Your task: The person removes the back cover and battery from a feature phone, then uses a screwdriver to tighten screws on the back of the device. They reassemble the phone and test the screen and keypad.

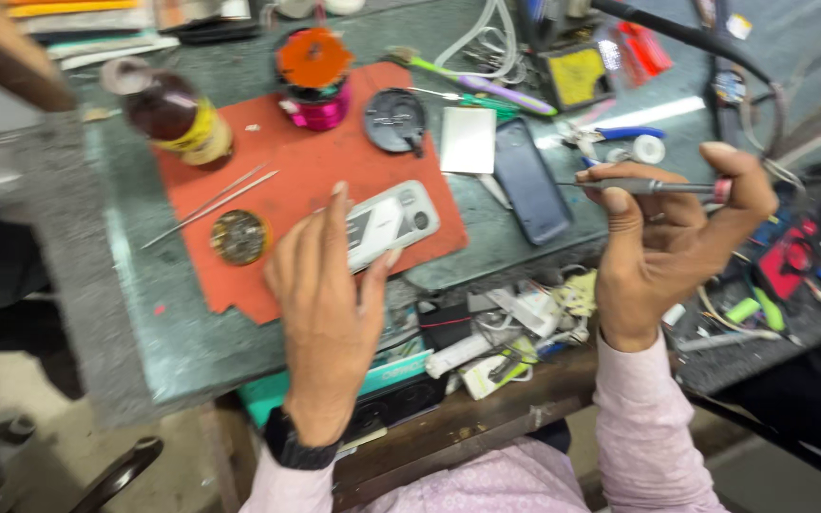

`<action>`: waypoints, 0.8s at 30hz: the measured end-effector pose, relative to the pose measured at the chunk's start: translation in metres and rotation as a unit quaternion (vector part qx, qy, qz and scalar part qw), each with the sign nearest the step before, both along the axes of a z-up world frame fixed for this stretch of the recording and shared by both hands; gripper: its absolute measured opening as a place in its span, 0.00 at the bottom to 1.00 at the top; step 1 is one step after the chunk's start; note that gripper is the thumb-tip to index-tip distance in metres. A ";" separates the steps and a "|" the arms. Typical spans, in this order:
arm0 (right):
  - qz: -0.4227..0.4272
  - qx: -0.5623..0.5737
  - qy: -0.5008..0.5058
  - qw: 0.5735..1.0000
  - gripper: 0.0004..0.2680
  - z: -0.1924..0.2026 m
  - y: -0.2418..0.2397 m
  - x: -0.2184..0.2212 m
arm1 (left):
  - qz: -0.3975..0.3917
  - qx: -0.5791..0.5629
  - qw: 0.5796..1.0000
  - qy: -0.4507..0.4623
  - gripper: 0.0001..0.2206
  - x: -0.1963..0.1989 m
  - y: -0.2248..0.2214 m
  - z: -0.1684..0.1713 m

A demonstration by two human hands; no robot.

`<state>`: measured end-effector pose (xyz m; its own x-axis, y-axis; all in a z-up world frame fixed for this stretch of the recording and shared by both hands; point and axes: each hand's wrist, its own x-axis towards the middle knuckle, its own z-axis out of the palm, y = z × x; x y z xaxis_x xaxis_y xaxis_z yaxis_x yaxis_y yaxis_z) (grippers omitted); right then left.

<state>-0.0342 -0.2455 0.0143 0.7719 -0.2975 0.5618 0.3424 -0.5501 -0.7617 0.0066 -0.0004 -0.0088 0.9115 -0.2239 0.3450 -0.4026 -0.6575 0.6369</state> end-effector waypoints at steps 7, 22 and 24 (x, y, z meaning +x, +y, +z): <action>-0.024 -0.007 0.065 0.998 0.18 -0.028 -0.023 -0.021 | 0.002 0.021 1.000 0.019 0.30 0.000 -0.005 0.005; -0.006 -0.066 0.085 0.994 0.21 -0.027 -0.022 -0.024 | -0.004 0.038 0.999 0.019 0.29 0.000 -0.006 0.006; 0.007 -0.049 0.059 0.997 0.20 -0.023 -0.017 -0.020 | -0.005 0.016 1.000 0.008 0.28 0.000 -0.005 0.006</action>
<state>-0.0543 -0.2629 -0.0082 0.8382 -0.2346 0.4924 0.2618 -0.6191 -0.7404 0.0062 -0.0053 -0.0030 0.9146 -0.2435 0.3228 -0.3989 -0.6742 0.6215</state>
